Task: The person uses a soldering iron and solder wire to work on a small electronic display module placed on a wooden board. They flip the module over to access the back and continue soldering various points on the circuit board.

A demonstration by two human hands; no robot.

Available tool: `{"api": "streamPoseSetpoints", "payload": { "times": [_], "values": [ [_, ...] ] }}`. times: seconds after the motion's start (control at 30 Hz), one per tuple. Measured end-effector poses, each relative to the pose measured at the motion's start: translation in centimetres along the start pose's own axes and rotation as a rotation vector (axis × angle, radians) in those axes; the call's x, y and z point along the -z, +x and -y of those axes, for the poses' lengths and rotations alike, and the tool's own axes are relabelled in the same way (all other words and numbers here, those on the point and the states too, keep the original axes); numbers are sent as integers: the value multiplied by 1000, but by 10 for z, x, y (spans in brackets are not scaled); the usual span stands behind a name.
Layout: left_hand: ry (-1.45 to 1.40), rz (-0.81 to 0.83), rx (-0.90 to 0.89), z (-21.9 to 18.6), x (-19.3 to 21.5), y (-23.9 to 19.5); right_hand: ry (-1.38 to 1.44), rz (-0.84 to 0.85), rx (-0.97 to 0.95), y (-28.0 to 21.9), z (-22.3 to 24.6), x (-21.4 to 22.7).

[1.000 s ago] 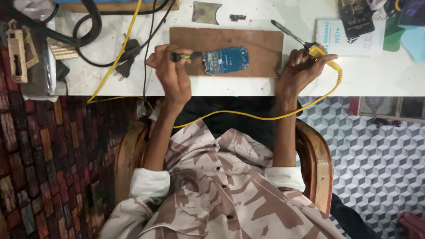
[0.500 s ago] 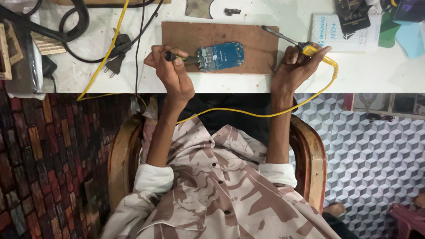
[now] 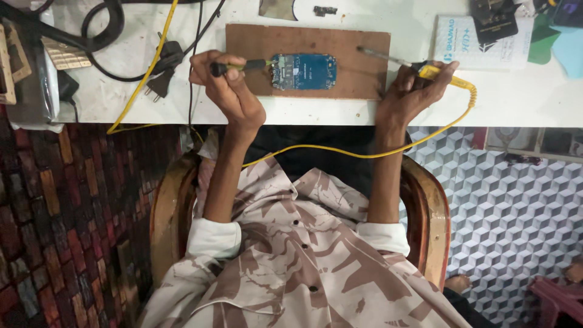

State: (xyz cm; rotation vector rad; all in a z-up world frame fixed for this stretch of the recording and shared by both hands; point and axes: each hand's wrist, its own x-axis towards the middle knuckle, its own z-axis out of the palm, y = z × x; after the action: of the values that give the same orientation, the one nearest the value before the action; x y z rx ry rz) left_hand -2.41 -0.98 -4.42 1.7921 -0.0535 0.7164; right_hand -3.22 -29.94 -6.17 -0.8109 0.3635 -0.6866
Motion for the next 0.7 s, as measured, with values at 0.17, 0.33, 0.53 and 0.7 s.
{"api": "streamPoseSetpoints", "payload": {
  "times": [0.17, 0.33, 0.53, 0.7],
  "values": [
    [131, 44, -239, 8, -7, 13, -188, -63, 81, -9, 0, -7],
    [114, 102, -225, 14, -13, 14, -295, -119, 124, -8, -2, -11],
    [205, 56, -286, 12, -6, 12, -269, -166, 142, -9, -5, -9],
    [192, 51, -285, 1, -7, 15, -189, -265, 84, -7, -3, -11]
  ]
}}
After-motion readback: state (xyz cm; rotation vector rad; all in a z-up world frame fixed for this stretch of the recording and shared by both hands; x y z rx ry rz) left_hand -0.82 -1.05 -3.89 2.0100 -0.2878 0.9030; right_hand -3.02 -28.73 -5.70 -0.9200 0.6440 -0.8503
